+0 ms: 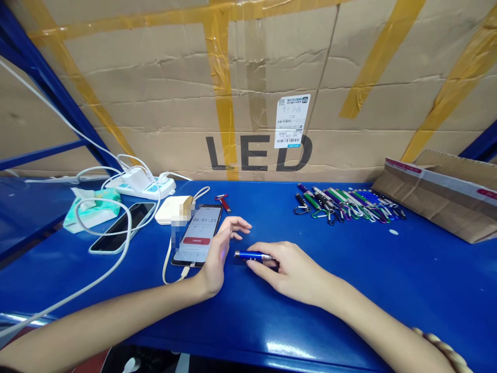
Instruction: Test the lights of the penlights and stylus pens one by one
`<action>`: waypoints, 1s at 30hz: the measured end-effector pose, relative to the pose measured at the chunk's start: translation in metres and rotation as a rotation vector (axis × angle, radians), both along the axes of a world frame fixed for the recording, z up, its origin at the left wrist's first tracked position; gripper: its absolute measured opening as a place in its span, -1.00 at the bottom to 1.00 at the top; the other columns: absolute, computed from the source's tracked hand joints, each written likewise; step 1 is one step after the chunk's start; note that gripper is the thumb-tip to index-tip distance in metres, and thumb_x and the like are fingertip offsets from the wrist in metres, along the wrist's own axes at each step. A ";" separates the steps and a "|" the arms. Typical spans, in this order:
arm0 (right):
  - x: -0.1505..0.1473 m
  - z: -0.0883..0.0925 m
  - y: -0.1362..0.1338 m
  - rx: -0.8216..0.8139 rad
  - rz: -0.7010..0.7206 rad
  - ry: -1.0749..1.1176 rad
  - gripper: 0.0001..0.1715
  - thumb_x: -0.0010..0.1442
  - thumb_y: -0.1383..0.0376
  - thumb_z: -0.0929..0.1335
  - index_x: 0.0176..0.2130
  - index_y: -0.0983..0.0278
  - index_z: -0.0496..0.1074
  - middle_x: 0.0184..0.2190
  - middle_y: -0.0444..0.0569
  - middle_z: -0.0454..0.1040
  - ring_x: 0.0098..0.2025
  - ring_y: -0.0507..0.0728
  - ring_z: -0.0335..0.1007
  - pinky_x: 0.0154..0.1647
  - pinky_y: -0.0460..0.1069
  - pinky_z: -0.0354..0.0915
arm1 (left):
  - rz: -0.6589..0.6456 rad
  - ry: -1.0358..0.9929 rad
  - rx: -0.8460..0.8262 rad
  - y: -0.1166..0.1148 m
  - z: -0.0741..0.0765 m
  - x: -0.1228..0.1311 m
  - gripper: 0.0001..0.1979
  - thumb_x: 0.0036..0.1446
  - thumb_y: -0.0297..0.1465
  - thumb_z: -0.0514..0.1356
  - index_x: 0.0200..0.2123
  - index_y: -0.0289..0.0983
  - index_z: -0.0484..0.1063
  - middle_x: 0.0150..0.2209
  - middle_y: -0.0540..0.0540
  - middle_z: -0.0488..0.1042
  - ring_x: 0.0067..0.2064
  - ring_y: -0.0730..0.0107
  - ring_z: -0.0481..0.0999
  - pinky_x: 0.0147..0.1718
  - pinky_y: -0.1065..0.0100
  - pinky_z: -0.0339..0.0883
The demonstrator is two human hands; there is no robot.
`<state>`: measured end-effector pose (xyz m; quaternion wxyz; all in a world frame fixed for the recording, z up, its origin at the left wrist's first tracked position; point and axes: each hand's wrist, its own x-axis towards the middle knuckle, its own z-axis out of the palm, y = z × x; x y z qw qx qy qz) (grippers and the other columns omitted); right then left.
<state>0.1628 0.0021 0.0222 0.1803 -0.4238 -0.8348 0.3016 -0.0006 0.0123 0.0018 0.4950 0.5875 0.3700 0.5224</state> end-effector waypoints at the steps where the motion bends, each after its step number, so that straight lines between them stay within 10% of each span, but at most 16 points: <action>1: 0.000 0.000 0.000 0.000 0.003 -0.009 -0.59 0.27 0.09 0.20 -0.11 0.29 0.45 -0.42 -0.06 0.51 -0.52 -0.01 0.29 -0.47 -0.13 0.19 | -0.003 0.002 -0.001 0.000 0.000 0.000 -0.69 0.20 -0.30 -0.21 -0.25 -0.25 0.27 -0.20 -0.11 0.33 -0.11 0.28 0.31 -0.11 0.30 0.14; 30: 0.000 0.000 0.002 0.001 0.025 -0.051 -0.62 0.28 0.15 0.20 -0.03 0.24 0.41 -0.35 -0.06 0.53 -0.46 0.02 0.35 -0.39 -0.10 0.22 | -0.010 0.031 -0.007 0.001 0.000 0.000 -0.69 0.19 -0.27 -0.22 -0.28 -0.24 0.26 -0.20 -0.13 0.34 -0.13 0.26 0.32 -0.12 0.29 0.17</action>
